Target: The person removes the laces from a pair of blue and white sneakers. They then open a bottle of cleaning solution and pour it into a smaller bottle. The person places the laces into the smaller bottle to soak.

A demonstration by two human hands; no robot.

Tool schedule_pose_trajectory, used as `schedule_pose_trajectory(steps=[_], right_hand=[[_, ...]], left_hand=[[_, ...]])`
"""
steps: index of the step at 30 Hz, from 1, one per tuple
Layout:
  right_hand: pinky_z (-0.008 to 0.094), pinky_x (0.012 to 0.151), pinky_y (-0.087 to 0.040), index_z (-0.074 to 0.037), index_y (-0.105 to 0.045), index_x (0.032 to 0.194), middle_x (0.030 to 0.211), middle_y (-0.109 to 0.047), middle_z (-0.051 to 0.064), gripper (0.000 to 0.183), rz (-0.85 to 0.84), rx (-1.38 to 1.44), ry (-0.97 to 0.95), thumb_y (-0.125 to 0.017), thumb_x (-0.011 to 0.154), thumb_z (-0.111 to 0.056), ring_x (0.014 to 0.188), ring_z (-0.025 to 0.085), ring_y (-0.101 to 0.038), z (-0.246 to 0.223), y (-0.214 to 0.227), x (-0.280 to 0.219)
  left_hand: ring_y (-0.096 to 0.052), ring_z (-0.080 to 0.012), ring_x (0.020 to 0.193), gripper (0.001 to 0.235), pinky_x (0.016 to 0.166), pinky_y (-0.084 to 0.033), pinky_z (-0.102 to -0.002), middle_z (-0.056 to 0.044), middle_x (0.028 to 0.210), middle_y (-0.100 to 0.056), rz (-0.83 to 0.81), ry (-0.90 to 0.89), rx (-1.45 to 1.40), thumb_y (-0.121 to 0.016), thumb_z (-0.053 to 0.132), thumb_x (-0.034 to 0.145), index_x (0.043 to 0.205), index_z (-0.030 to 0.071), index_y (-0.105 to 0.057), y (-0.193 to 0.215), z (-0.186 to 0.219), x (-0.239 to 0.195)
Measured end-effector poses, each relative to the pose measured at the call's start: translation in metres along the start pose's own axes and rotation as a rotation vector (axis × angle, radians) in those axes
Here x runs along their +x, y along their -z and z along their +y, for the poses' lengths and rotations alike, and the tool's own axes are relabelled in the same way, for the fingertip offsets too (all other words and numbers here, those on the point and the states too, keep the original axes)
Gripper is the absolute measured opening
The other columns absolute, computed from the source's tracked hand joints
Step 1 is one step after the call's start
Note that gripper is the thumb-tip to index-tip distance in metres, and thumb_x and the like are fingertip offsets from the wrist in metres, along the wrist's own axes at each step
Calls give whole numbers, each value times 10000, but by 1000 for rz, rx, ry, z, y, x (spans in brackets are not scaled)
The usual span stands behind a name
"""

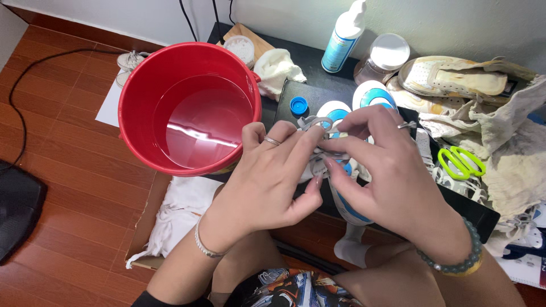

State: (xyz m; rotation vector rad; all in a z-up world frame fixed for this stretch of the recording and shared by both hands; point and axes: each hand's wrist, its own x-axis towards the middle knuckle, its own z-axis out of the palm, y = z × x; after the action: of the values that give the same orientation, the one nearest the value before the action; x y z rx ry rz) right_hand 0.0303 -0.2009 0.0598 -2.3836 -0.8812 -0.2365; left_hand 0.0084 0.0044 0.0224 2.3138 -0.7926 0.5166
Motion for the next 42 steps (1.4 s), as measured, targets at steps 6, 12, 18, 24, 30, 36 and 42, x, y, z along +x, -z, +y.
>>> schedule_pose_trajectory(steps=[6, 12, 18, 24, 30, 36, 42], right_hand=[[457, 827, -478, -26, -739, 1051, 1085, -589, 165, 265, -45, -165, 31, -703, 836, -178, 993, 344, -574, -9, -3, 1], [494, 870, -456, -19, -706, 981, 1081, -571, 185, 232, -120, -178, 45, -682, 801, -163, 1022, 362, -558, -3, -12, 8], [418, 763, -501, -12, -682, 1205, 1058, -537, 192, 428, -111, 26, -84, -723, 797, -139, 899, 308, -596, 0, 1, 0], [319, 762, -538, -42, -660, 1037, 983, -669, 74, 232, 151, 214, -88, -804, 857, -26, 854, 211, -694, 7, -6, -5], [344, 865, -548, -49, -726, 1009, 1053, -727, 81, 182, 150, 121, 58, -802, 844, -40, 977, 241, -694, 6, -17, 0], [440, 878, -434, -89, -751, 966, 1057, -657, 65, 163, 112, -142, 149, -771, 806, -111, 969, 298, -563, 3, -24, 5], [414, 926, -431, -99, -714, 1047, 1161, -540, 98, 235, 198, -34, 94, -754, 818, -130, 1024, 287, -518, 12, -36, -8]], left_hand=[[-534, -358, 1279, 636, 1107, -400, -466, -173, 1367, -514, 123, 53, -111, -795, 170, 840, 1393, 50, -504, -2, -4, -14], [-517, -384, 1365, 701, 1151, -464, -450, -203, 1469, -464, 81, 126, -267, -823, 106, 834, 1439, 17, -480, -9, -5, -19], [-567, -346, 1326, 647, 1132, -486, -431, -177, 1432, -527, 146, 155, -331, -815, 89, 869, 1424, -3, -495, -26, -9, -15], [-544, -349, 1351, 481, 1152, -453, -457, -146, 1349, -578, 162, 97, -227, -821, 100, 851, 1261, 21, -583, -30, -16, -14], [-494, -376, 1372, 516, 1157, -422, -480, -165, 1398, -532, 215, 83, -123, -862, 166, 823, 1245, 57, -588, -29, -14, -14], [-505, -361, 1403, 813, 1201, -436, -461, -184, 1515, -480, 206, 168, -292, -879, 152, 812, 1473, 40, -420, -35, -16, -25], [-484, -380, 1418, 985, 1194, -409, -457, -203, 1531, -453, 124, 246, -395, -892, 150, 769, 1558, 26, -315, -53, -22, -33]])
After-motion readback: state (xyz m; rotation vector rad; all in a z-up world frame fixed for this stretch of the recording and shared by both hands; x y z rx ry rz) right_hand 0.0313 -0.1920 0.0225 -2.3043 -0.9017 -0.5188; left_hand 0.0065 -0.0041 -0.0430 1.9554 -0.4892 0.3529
